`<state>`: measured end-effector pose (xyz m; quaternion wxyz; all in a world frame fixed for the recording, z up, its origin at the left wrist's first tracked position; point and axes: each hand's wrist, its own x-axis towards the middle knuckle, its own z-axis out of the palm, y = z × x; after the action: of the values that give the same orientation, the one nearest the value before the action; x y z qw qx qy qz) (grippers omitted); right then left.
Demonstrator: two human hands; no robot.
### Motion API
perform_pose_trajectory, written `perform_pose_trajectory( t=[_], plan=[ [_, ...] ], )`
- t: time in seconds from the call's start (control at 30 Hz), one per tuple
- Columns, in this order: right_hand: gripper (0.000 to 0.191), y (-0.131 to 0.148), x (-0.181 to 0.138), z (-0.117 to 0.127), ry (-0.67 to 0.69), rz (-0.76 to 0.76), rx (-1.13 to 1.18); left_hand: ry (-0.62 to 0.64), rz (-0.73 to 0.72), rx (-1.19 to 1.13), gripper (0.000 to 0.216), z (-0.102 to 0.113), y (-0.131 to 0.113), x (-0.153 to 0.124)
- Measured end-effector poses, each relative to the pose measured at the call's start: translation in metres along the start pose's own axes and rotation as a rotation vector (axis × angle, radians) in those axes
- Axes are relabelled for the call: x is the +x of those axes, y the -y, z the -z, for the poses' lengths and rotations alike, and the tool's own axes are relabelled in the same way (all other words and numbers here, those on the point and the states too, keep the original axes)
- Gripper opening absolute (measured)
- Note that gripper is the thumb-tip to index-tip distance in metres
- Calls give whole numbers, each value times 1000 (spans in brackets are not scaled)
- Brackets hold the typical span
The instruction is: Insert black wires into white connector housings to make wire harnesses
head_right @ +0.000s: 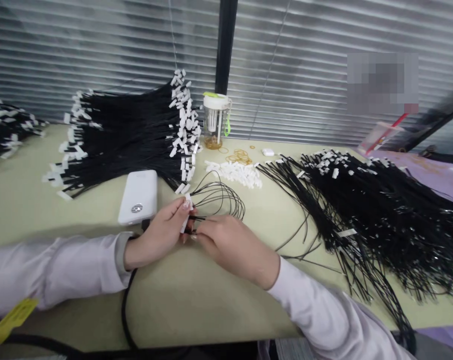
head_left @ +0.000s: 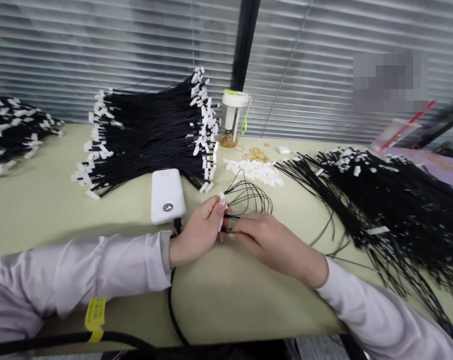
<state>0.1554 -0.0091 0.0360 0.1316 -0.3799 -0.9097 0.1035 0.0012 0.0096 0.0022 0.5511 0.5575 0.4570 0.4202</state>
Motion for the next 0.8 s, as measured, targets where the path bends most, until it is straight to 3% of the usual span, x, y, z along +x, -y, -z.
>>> perform_pose_trajectory(
  t=[0.17,0.37,0.43,0.57,0.67,0.8],
  plan=[
    [19,-1,-1,-6,-30,-34,-24,40,12,-23,32,0,0,0],
    [18,-11,-9,5,-47,-57,-388,22,14,-11,33,0,2,4],
    [15,-20,-14,20,-191,-167,-469,16,42,-21,33,0,3,4],
    [16,-47,-25,48,-675,-439,-494,-3,76,-58,31,-2,0,4],
    [26,-66,-27,57,-1009,-472,-207,2,98,-77,32,-2,-3,3],
    [29,-76,-25,58,-1228,-466,278,30,110,-78,32,-3,-5,1]
  ],
)
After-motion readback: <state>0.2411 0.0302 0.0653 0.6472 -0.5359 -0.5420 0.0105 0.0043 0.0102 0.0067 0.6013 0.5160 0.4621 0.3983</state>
